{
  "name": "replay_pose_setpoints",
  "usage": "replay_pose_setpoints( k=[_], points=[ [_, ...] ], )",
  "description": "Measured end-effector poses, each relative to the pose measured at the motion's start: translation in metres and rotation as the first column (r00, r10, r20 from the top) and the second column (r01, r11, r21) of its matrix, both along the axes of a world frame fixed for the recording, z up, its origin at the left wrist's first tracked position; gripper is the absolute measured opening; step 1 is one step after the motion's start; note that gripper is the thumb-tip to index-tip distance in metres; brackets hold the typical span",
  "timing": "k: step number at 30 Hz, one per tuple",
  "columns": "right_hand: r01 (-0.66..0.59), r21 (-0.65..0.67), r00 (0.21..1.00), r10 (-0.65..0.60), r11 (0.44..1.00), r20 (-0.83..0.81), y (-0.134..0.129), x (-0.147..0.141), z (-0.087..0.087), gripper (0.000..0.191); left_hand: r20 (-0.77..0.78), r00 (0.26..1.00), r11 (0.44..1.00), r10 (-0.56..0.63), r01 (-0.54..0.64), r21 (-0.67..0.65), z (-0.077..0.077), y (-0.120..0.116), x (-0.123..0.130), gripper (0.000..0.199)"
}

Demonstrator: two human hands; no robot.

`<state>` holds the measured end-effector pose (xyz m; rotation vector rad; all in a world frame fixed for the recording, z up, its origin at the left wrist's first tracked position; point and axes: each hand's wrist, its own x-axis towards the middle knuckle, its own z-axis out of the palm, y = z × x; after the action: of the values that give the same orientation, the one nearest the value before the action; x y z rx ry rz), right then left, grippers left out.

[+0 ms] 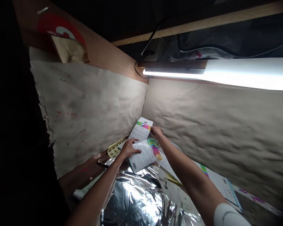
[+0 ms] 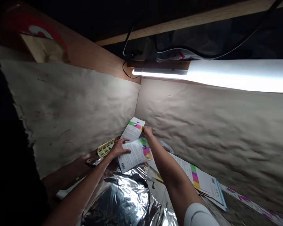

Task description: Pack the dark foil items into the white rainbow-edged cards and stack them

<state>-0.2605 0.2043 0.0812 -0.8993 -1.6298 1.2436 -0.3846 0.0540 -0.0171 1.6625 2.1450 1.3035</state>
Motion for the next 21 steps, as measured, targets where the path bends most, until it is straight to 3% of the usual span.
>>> replay_pose_setpoints(
  k=[4,8,10,13,15,17,19,21],
  points=[
    [0.111,-0.009,0.974,-0.111,0.994,-0.197,0.009,0.056,0.041,0.031,0.036,0.997,0.996,0.068,-0.070,0.054,0.004,0.004,-0.004,0.055],
    [0.239,0.017,0.895,-0.214,0.971,-0.391,-0.013,0.158,0.066,0.021,0.050,0.971,0.964,0.235,-0.240,0.119,0.008,-0.003,-0.004,0.045],
    [0.253,-0.014,0.877,-0.235,0.967,-0.419,-0.040,0.218,0.062,0.022,0.029,0.959,0.946,0.283,-0.284,0.153,0.014,-0.009,0.001,0.047],
    [0.220,-0.110,0.894,-0.245,0.969,-0.376,-0.095,0.299,0.032,0.031,-0.041,0.964,0.945,0.261,-0.247,0.214,0.035,-0.015,0.028,0.048],
    [0.207,-0.191,0.909,-0.261,0.960,-0.324,-0.136,0.340,0.004,0.035,-0.092,0.988,0.958,0.124,-0.095,0.269,0.051,-0.019,0.067,0.040],
    [0.211,-0.262,0.915,-0.285,0.942,-0.286,-0.173,0.369,-0.022,0.037,-0.122,0.975,0.941,-0.185,0.212,0.264,0.062,-0.027,0.124,0.033],
    [0.231,-0.311,0.908,-0.319,0.922,-0.271,-0.203,0.391,-0.045,0.038,-0.076,0.816,0.808,-0.573,0.578,0.110,0.065,-0.043,0.189,0.035],
    [0.254,-0.334,0.896,-0.351,0.908,-0.272,-0.226,0.409,-0.064,0.039,0.001,0.659,0.658,-0.752,0.751,-0.060,0.058,-0.060,0.251,0.043]
  ],
)
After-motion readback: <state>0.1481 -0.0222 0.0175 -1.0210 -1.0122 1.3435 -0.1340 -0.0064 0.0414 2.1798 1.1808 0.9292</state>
